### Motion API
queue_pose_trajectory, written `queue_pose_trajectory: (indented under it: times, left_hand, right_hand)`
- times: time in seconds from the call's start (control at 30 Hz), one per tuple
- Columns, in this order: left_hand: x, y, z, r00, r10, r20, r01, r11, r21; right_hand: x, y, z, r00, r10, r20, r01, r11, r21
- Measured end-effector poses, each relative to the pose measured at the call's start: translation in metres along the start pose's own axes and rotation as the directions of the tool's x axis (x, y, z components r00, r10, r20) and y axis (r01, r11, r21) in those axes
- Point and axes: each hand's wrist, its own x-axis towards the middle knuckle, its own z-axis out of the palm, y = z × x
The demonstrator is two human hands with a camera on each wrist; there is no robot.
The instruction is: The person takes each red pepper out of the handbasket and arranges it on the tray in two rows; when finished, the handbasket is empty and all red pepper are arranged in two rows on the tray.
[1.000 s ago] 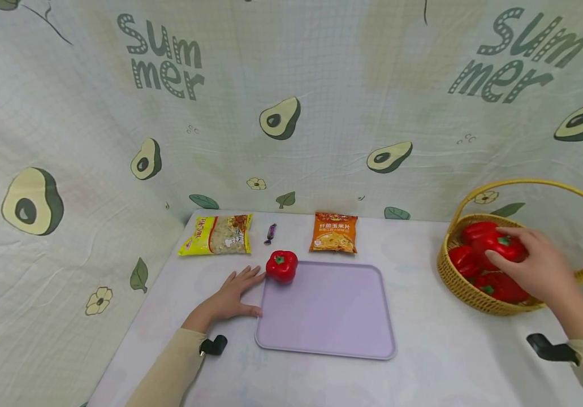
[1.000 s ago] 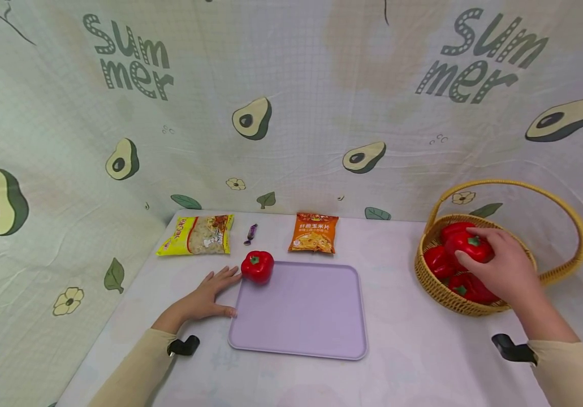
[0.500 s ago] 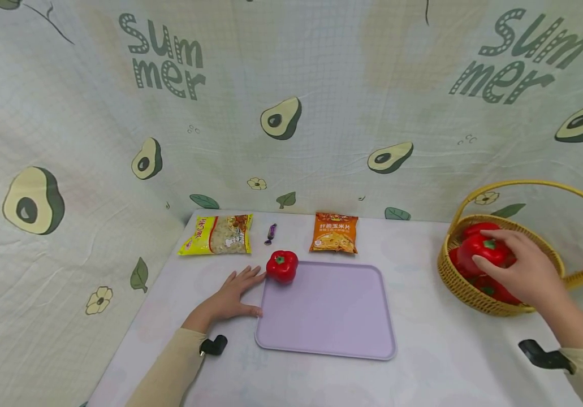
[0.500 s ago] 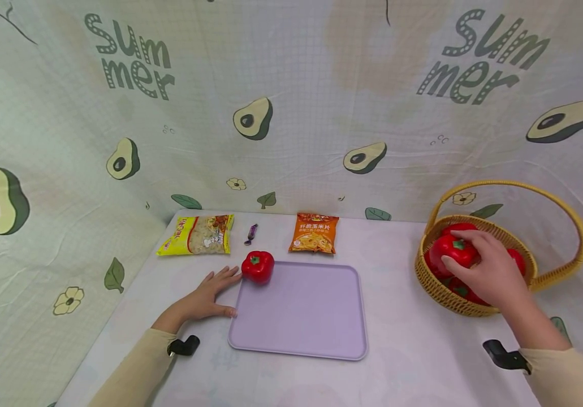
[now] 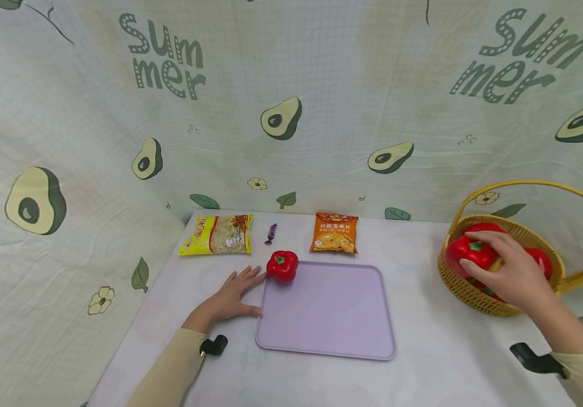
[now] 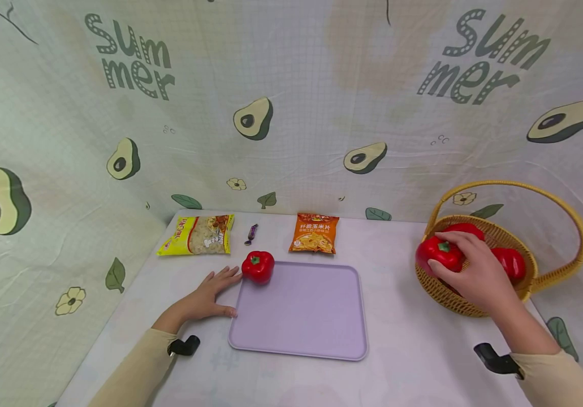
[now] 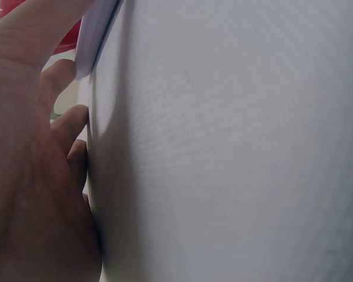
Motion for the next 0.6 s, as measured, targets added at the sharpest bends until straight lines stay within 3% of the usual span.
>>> queue_pose_trajectory:
  times: [0.6]
  left_hand:
    - [0.000, 0.000, 0.000, 1.000, 0.005, 0.003, -0.005, 1.000, 0.000]
  right_hand:
    - [-0.006, -0.018, 0.023, 0.997, -0.053, 0.060, 0.049, 0.996, 0.079]
